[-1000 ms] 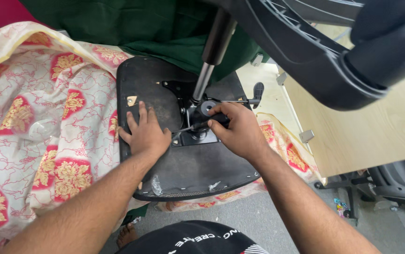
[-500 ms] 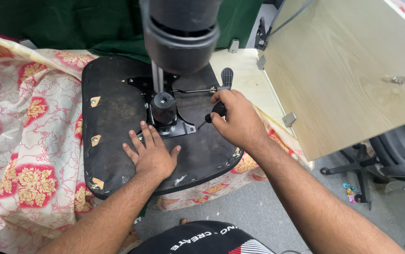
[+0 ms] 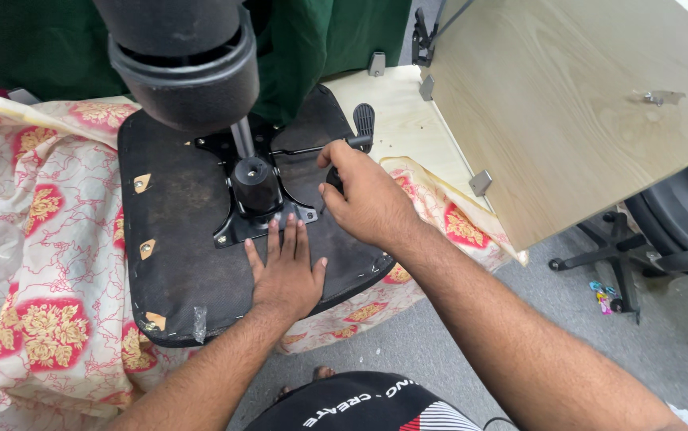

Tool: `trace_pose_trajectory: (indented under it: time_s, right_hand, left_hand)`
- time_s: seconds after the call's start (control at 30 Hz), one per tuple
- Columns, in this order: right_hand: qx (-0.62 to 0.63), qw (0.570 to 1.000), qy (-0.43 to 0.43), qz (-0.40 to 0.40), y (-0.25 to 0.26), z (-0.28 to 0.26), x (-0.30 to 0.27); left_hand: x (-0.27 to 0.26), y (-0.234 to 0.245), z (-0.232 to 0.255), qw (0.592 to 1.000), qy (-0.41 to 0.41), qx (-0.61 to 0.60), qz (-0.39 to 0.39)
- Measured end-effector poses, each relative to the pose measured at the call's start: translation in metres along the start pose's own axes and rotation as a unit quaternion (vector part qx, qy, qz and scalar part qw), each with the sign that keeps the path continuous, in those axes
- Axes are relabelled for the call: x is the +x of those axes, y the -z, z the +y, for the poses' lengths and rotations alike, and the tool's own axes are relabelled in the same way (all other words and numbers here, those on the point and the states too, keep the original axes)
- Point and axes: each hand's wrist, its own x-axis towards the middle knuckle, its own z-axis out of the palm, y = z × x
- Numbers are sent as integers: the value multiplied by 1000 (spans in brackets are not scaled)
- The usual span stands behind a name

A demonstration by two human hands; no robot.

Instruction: The person uses a screwdriver to tighten screws on the underside of an office chair base, securing the central mounting bracket to the seat. They rotate the chair to access different screw locations and continue tightening throughout the clip.

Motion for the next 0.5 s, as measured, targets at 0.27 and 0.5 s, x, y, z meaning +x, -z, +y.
trace_pose_trajectory:
  time_s: [0.27,0.5]
  right_hand:
    - [28,998,-60,-2,5,18,-10]
    - [17,988,-150,-24,46,67,6]
  left_hand:
    - [13,14,17,999,-47,-10,-19]
    - [12,12,33,999,4,-45,9]
